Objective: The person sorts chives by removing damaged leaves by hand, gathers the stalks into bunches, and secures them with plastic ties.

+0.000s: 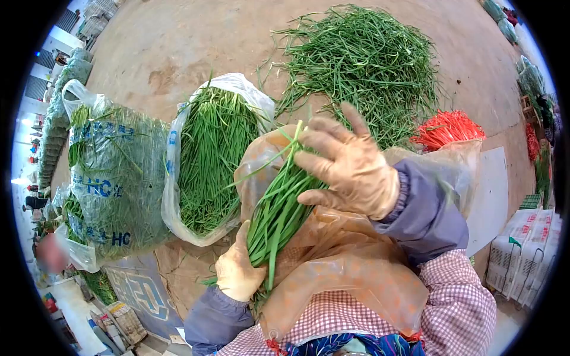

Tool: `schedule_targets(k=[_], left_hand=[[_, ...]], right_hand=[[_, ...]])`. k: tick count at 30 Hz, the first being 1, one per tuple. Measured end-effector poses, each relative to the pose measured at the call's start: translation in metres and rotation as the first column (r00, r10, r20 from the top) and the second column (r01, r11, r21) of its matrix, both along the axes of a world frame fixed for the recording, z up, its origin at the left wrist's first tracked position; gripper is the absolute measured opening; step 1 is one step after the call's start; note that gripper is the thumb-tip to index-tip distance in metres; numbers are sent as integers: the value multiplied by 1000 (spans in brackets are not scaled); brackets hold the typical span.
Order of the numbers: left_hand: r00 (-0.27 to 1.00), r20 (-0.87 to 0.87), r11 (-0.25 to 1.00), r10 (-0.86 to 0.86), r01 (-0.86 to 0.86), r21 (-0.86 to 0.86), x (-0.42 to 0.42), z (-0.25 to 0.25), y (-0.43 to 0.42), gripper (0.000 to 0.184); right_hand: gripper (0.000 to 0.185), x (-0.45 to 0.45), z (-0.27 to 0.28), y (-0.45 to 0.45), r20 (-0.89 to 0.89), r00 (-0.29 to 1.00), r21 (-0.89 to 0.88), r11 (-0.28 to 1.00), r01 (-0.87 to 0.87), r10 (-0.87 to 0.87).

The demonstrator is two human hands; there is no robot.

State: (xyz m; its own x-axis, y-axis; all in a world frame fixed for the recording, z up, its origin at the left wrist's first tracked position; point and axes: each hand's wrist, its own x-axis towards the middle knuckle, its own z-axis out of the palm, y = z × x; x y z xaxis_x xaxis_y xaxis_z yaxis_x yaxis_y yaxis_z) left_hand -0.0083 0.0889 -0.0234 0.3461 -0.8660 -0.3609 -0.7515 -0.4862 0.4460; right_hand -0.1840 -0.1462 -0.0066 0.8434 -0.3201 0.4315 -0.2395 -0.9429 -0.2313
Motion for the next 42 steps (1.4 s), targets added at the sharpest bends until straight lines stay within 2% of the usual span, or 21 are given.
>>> schedule_targets(k=[5, 7, 9, 13, 14, 15, 16, 18, 19, 21, 24, 25, 27, 29, 34, 35, 36, 37, 38, 40, 42], left_hand=[[999, 46, 998, -5, 8, -64, -4, -3, 8, 98], [999, 49, 997, -2, 6, -72, -5, -4, 9, 103], [998, 61, 996, -20, 25, -84, -6, -3, 10, 103], [989, 133, 998, -65, 68, -20, -7, -7, 14, 103], [979, 178, 977, -97, 128, -172, -7, -15, 15, 108], [972, 205, 976, -118, 152, -158, -9, -14, 15, 108], [962, 234, 973, -142, 179, -145, -9, -12, 14, 108], [944, 276, 964, -179, 224, -141, -11, -12, 12, 108], [939, 288, 960, -190, 239, -147, -11, -14, 13, 108], [933, 304, 956, -191, 247, -156, -12, -16, 14, 108], [938, 300, 954, -173, 235, -185, -14, -19, 18, 107], [938, 301, 953, -173, 237, -190, -14, -22, 19, 107], [936, 299, 946, -183, 251, -205, -11, -28, 20, 106], [939, 288, 956, -188, 242, -164, -10, -31, 21, 101], [958, 223, 941, -182, 236, -244, -4, -42, 19, 96], [964, 198, 940, -179, 227, -255, -3, -44, 20, 95], [968, 176, 940, -177, 219, -261, -3, -44, 21, 95], [973, 144, 945, -178, 210, -251, -3, -41, 20, 95], [977, 117, 949, -179, 203, -243, -2, -36, 17, 96], [982, 62, 956, -177, 187, -227, 0, -31, 14, 99], [980, 57, 935, -192, 200, -292, 4, -38, 16, 101]], right_hand=[[23, 3, -26, 8, 190, 974, 145, 977, -155, 126], [14, -2, -39, 1, 460, 888, 482, 844, -234, -17], [8, -10, -35, 1, 512, 741, 806, 542, -239, -434], [17, -43, -20, -46, 487, 672, 707, 704, 73, -559], [20, -44, -6, -47, 465, 821, 548, 836, 28, -332], [25, -41, 15, -43, 379, 920, 388, 920, -58, -101], [42, -34, 33, -36, 84, 996, 265, 963, -41, 19], [66, -15, 27, -25, -340, 936, 253, 967, -1, 90], [67, -1, 26, -22, -602, 794, 239, 968, 78, 85], [49, 2, -7, -18, -398, 901, 311, 949, -45, 173], [26, -7, -35, -14, 205, 978, 538, 830, -149, 43], [10, -12, -34, -3, 300, 941, 911, 338, -236, -153], [14, -20, -30, -12, 282, 784, 956, 99, -275, -553], [19, -42, -44, -47, 334, 660, 941, 201, -272, -673], [24, -69, -68, -94, 360, 719, 924, 333, -187, -594], [33, -58, -56, -77, 247, 812, 951, 291, -100, -529], [47, -51, -64, -71, 323, 895, 935, 253, -250, -307], [59, -48, -69, -64, 208, 974, 974, 114, -198, -88], [59, -44, -71, -62, -45, 995, 999, 22, 43, 89], [50, -38, -91, -57, 72, 974, 985, -171, -35, 217], [39, -49, -87, -55, -24, 981, 976, -207, 64, 191]])
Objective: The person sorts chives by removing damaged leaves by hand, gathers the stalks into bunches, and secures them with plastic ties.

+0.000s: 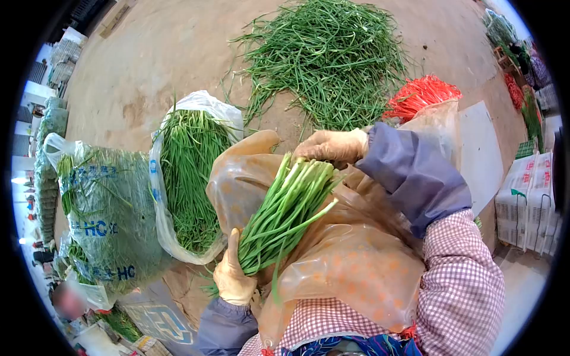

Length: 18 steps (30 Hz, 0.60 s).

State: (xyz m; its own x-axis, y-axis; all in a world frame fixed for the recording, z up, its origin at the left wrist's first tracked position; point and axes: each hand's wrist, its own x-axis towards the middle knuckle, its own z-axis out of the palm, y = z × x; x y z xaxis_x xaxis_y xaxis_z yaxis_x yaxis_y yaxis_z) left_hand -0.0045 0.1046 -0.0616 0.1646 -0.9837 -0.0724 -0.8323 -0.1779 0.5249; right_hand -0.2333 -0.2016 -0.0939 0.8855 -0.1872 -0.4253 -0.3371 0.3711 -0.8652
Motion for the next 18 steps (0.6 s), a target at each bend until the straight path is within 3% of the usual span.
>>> schedule_targets(k=[1, 2, 3, 5, 6, 7, 9, 10, 11, 12, 15, 17, 18], left_hand=[[1000, -14, 999, -8, 8, -31, 0, -3, 1, 101], [1000, 19, 999, 12, -13, 35, -1, -1, 2, 100], [999, 52, 1000, 9, -9, 10, -3, -2, 3, 100], [993, 115, 999, 12, -7, -44, -7, -6, 7, 99], [986, 167, 1000, -6, 7, -5, -7, -6, 9, 98], [980, 197, 999, -17, 26, -41, -9, -4, 9, 99], [969, 244, 991, -44, 73, -111, -13, -3, 6, 99], [964, 261, 985, -56, 96, -143, -14, -5, 5, 97], [954, 291, 984, -68, 111, -136, -14, -4, 5, 95], [944, 321, 984, -80, 126, -124, -15, -1, 4, 92], [915, 392, 986, -99, 142, -83, -17, 2, 5, 85], [893, 437, 987, -108, 150, -63, -16, -1, 6, 86], [895, 434, 987, -104, 146, -64, -16, -1, 6, 86]], right_hand=[[33, -2, -9, -2, -55, 997, -22, 998, 59, -60], [25, -5, 40, -2, -101, 985, -150, 981, 126, -142], [21, -15, 47, -9, -53, 946, -120, 943, 311, -319], [24, -43, 48, -38, 360, 734, 132, 811, 571, -576], [26, -57, 49, -52, 534, 563, 279, 760, 587, -631], [32, -65, 51, -63, 562, 540, 332, 769, 546, -626], [39, -59, 44, -59, 329, 762, -151, 765, 626, -558], [44, -43, 42, -47, 128, 844, -251, 807, 535, -520], [47, -32, 49, -28, 23, 941, -304, 894, 329, -339], [50, -23, 53, -15, 14, 983, -506, 847, 164, -182], [40, 0, 58, 4, -283, 958, -561, 804, -198, 39], [32, 4, 60, 14, -278, 954, -521, 817, -246, 110], [29, 5, 50, 14, -220, 964, -585, 771, -252, 148]])
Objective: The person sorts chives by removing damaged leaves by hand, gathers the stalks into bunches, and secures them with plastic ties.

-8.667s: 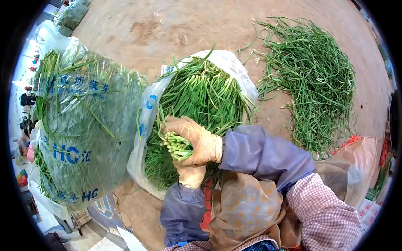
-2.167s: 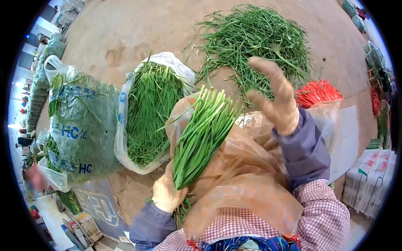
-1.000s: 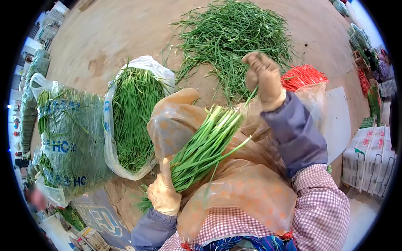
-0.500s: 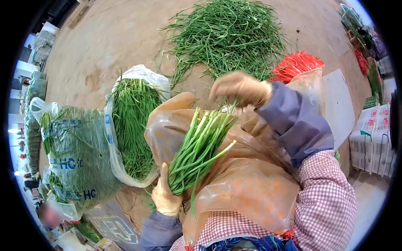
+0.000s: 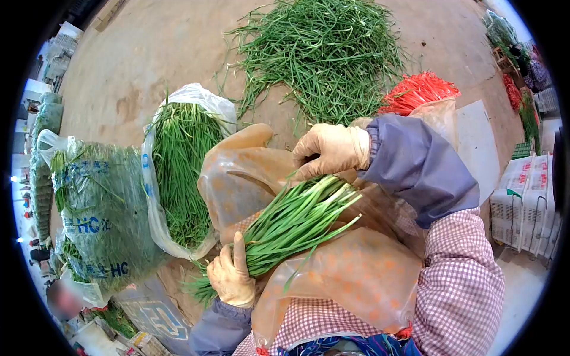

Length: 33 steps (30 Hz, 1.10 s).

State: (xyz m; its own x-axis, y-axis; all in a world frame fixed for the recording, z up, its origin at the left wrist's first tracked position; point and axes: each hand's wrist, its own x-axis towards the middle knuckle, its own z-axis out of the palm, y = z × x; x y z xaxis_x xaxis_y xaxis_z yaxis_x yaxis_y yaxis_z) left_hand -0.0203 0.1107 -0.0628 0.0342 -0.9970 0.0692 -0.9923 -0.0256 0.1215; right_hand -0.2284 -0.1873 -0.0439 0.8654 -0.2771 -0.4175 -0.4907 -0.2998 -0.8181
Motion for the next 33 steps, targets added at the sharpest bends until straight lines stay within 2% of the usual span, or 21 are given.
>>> schedule_targets(k=[3, 5, 7, 8, 9, 11, 12, 14, 15, 16, 19, 20, 21, 23, 24, 26, 27, 29, 30, 31, 33], left_hand=[[999, -36, 1000, 11, -11, -1, 0, -2, -1, 86], [997, -78, 1000, 13, -13, -8, 1, -3, -2, 88], [995, -103, 999, -8, 4, -40, 2, -3, -5, 87], [993, -121, 999, -16, 10, -50, 3, -4, -6, 87], [990, -137, 998, -27, 19, -63, 4, -3, -8, 86], [955, -296, 998, 28, -9, 66, 12, 0, -14, 83], [930, -363, 990, 65, -16, 138, 15, 4, -15, 82], [854, -519, 992, 34, 32, 119, 19, 15, -31, 76], [807, -590, 993, 25, 49, 108, 21, 21, -35, 73], [766, -592, 925, 252, -10, 380, 25, 26, -32, 76], [481, -827, 908, 293, 130, 398, 40, 6, -17, 75], [411, -832, 879, 372, 132, 459, 47, 1, -9, 73], [225, -863, 868, 452, 112, 484, 40, 9, -15, 67], [175, -745, 715, 644, 207, 667, 60, -3, -3, 58], [99, -746, 716, 659, 222, 662, 60, -6, -1, 52], [-53, -733, 720, 678, 249, 648, 58, -10, 2, 41], [-69, -735, 727, 675, 237, 645, 57, -10, 3, 44], [-93, -740, 738, 666, 220, 637, 55, -11, 1, 51], [-88, -755, 751, 650, 228, 620, 56, -14, 1, 51], [-101, -748, 745, 656, 245, 620, 55, -14, 0, 46], [-125, -727, 727, 676, 279, 628, 56, -12, 1, 36]], right_hand=[[29, -12, -9, -3, 184, 982, -249, 968, 13, 34], [20, -32, -32, -20, 516, 767, 171, 924, 343, -380], [15, -64, -5, -62, 449, 551, 535, 705, 466, -704], [22, -69, -19, -79, 598, 322, 513, 659, 550, -734], [26, -82, -29, -91, 520, 429, 372, 647, 665, -739], [29, -48, -38, -61, 327, 665, 291, 741, 605, -671], [38, -29, -42, -38, 341, 832, 169, 899, 404, -438], [49, -2, -64, -6, 97, 942, 728, 668, 154, -323], [43, 12, -80, 8, 27, 951, 899, 424, 111, -307], [41, 14, -77, 23, 137, 921, 932, 363, 6, -365], [32, 12, -61, 39, 245, 821, 955, 273, -114, -516], [29, 11, -55, 33, 163, 827, 960, 279, -8, -538], [25, 8, -49, 25, 78, 825, 954, 281, 101, -560], [7, -6, -25, 4, 116, 774, 908, 382, 171, -623], [7, -14, 3, 0, 177, 630, 872, 417, 257, -756], [21, -41, 11, -26, 333, 405, 885, 431, 177, -851], [25, -42, 9, -41, 551, 338, 815, 580, -19, -763], [39, -36, -7, -30, 344, 374, 812, 473, 342, -861], [58, -32, -4, -16, 272, 578, 843, 480, 243, -769], [67, -21, -11, 0, 308, 721, 728, 642, 243, -621], [84, 1, -9, 30, 273, 901, 566, 813, 133, -337]])
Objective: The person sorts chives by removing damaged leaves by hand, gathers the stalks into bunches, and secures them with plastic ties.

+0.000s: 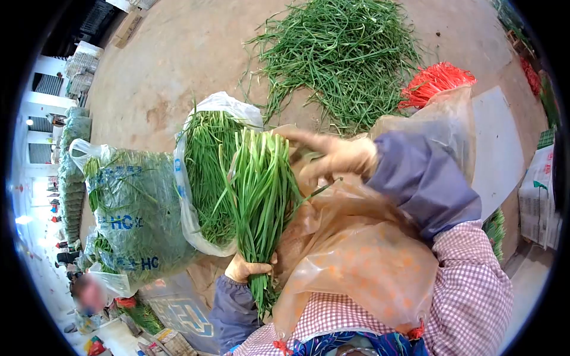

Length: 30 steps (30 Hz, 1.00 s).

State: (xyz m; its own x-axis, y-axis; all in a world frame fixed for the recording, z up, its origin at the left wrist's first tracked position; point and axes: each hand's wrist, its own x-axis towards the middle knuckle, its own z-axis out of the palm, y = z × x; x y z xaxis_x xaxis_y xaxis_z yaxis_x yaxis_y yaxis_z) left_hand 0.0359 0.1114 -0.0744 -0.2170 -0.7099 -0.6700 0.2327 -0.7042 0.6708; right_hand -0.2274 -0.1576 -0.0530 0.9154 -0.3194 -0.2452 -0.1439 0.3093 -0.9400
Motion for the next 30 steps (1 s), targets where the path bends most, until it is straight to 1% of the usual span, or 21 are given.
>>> schedule_targets(k=[2, 4, 5, 6, 8, 9, 10, 11, 13, 14, 15, 16, 17, 18, 20, 21, 24, 25, 28, 29, 30], left_hand=[[995, -82, 998, 64, -63, 25, -5, 2, 2, 44], [972, -200, 991, 120, -105, 87, 2, -11, 15, 49], [931, -338, 989, 139, -115, 91, 12, -34, 29, 55], [932, -334, 990, 140, -126, 65, 12, -32, 27, 53], [928, -338, 987, 155, -160, 14, 6, -31, 27, 49], [921, -355, 985, 160, -170, 4, 6, -33, 27, 55], [911, -382, 987, 155, -161, 17, 6, -35, 26, 52], [900, -408, 988, 150, -151, 29, 8, -36, 24, 49], [879, -447, 986, 167, -159, 55, 6, -32, 21, 44], [872, -464, 987, 158, -159, 39, 6, -34, 18, 45], [863, -482, 987, 151, -158, 26, 7, -35, 17, 46], [852, -501, 987, 148, -160, 19, 6, -37, 18, 47], [841, -521, 986, 147, -163, 16, 4, -38, 19, 48], [835, -529, 985, 151, -171, 11, 1, -39, 19, 51], [829, -538, 983, 154, -186, -6, 0, -38, 16, 57], [814, -577, 994, 67, -103, -30, 11, -54, 20, 64], [775, -611, 977, 161, -211, -11, 5, -52, 25, 65], [788, -586, 973, 190, -232, 4, 3, -47, 25, 68], [801, -570, 977, 183, -212, 16, 4, -50, 26, 70], [832, -536, 983, 144, -184, -22, 9, -56, 28, 69], [855, -501, 986, 135, -165, -16, 9, -54, 27, 68]], right_hand=[[83, 20, -12, 22, 83, 993, 197, 978, 68, -86], [68, 24, -12, 21, -13, 974, 189, 956, 225, -227], [49, 25, -13, 17, -38, 966, 179, 949, 259, -257], [38, 26, -20, 15, 23, 938, 128, 932, 340, -345], [31, 17, -25, 9, 147, 908, -255, 872, 418, -393], [28, 12, -31, -1, 197, 891, -504, 737, 450, -410], [26, 6, -39, -14, 251, 876, -710, 537, 455, -411], [17, 2, -55, -20, 343, 701, -515, 499, 697, -625], [24, -22, -41, -43, 51, 783, -810, 433, 396, -620], [28, -29, -35, -51, -98, 770, -897, 390, 206, -631], [31, -22, -37, -38, 98, 800, -787, 446, 427, -592], [34, -8, -38, -15, 292, 774, -616, 508, 601, -561], [36, -5, 5, 7, 104, 886, -622, 665, 413, -452], [38, -3, 46, 25, -78, 949, -578, 789, 207, -306], [34, 22, 3, 42, -13, 979, -790, 602, 115, -204], [31, 28, -11, 41, 100, 978, -780, 595, 193, -186], [28, 33, -40, 27, 38, 930, -772, 580, 260, -367], [27, 27, -25, 28, 59, 898, -663, 655, 363, -436], [33, 29, 9, 44, 389, 809, -437, 686, 583, -440], [46, 25, 27, 43, 161, 927, -615, 701, 362, -338], [52, 34, 32, 45, 98, 932, -754, 585, 298, -349]])
